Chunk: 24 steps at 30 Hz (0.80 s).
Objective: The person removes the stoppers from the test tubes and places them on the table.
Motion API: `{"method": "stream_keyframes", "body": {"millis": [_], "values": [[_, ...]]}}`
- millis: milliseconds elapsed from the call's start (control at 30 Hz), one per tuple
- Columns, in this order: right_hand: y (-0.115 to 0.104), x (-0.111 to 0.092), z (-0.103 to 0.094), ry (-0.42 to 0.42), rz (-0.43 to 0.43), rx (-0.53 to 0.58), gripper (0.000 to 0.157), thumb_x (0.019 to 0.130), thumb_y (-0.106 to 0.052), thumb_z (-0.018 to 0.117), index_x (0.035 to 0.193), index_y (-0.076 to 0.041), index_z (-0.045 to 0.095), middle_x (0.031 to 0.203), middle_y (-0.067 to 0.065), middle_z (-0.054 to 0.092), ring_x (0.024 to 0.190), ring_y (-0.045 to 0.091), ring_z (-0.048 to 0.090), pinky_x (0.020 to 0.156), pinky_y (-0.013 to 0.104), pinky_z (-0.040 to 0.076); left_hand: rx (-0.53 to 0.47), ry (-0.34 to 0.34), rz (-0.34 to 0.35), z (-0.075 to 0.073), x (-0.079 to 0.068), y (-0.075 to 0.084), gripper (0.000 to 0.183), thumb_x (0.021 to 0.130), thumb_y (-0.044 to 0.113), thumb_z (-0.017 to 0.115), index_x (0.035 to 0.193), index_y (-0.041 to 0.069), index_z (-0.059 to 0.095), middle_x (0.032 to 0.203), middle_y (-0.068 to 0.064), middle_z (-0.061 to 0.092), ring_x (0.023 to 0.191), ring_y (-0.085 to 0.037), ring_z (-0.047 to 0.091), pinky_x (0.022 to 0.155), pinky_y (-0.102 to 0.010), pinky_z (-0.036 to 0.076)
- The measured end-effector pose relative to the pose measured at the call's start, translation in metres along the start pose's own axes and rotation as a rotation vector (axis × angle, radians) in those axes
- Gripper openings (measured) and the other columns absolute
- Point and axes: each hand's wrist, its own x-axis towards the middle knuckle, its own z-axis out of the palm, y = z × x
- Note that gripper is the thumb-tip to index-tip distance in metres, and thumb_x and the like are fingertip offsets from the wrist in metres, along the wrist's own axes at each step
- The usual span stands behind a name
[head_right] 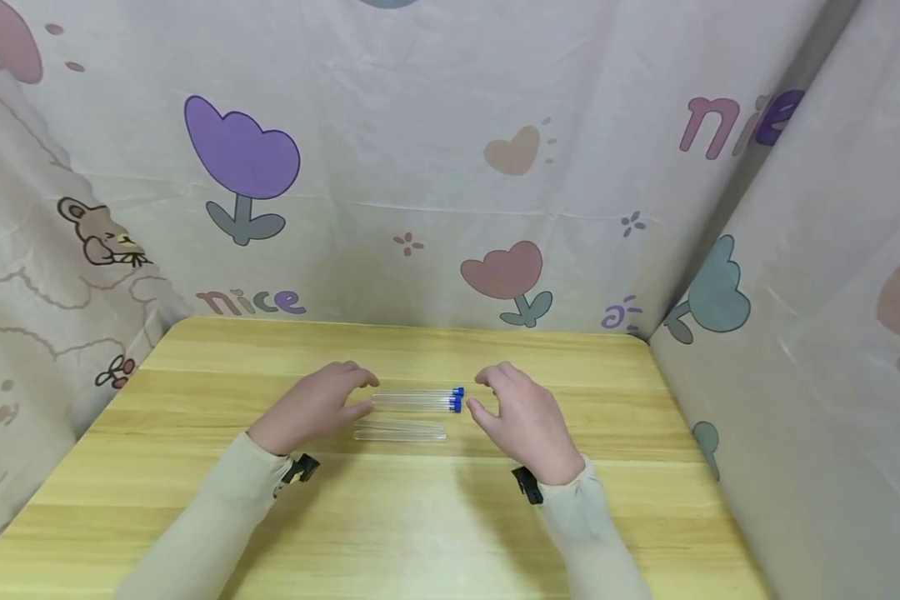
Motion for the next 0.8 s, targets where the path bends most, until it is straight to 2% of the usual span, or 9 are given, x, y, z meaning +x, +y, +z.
{"method": "stream_keyframes", "body": {"millis": [233,400,800], "values": [[-0.002,0.0,-0.001,-0.018,-0.004,-0.002,0.029,0.094,-0.028,0.076,0.118,-0.011,0.07,0.11,-0.001,0.069,0.097,0.019,0.069,0.079,0.039,0.059,0.023,-0.042,0.009,0.011,0.015,-0.01,0.03,0.098,0.023,0.07,0.124,0.008,0.072,0.121,-0.012,0.069,0.11,-0.032,0.064,0.096,-0.049,0.054],[-0.003,-0.001,-0.003,-0.028,0.006,-0.003,0.029,0.095,-0.028,0.076,0.118,-0.011,0.07,0.111,-0.001,0.069,0.098,0.02,0.069,0.079,0.04,0.059,0.007,-0.061,-0.023,0.014,0.023,-0.013,0.033,0.098,0.02,0.07,0.129,0.007,0.069,0.124,-0.012,0.066,0.108,-0.031,0.063,0.094,-0.047,0.055],[-0.004,-0.003,-0.01,-0.061,0.02,0.004,0.031,0.095,-0.032,0.075,0.118,-0.012,0.07,0.112,-0.002,0.069,0.097,0.018,0.069,0.078,0.039,0.058,0.028,-0.108,-0.021,0.02,0.033,-0.017,0.032,0.097,0.019,0.073,0.126,0.005,0.07,0.119,-0.014,0.068,0.102,-0.029,0.067,0.092,-0.047,0.057]]}}
